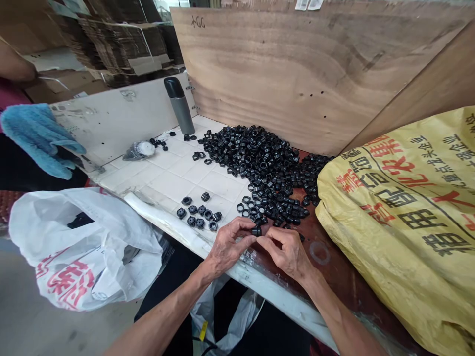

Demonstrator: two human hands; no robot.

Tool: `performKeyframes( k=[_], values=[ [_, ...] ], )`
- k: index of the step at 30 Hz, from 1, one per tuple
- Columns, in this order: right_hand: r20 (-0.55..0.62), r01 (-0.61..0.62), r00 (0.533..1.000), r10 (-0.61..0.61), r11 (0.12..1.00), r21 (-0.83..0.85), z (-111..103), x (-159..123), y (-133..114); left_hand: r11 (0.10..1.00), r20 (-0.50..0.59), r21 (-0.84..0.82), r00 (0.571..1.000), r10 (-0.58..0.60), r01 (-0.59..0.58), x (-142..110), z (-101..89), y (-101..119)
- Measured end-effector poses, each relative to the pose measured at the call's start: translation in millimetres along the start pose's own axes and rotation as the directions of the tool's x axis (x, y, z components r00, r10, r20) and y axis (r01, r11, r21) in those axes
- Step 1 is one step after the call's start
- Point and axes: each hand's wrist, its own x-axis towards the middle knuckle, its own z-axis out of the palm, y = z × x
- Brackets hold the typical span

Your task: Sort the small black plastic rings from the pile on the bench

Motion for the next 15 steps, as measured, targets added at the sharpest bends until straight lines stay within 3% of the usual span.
performKeyframes(
  k=[15],
  values=[
    [-0.061, -0.018, 0.998, 0.022, 0.998, 0.055, -0.3, 0.8, 0.0, 1.0, 0.044, 0.029, 0.999, 0.006, -0.007, -1.0, -0.3, 4.0]
  ],
)
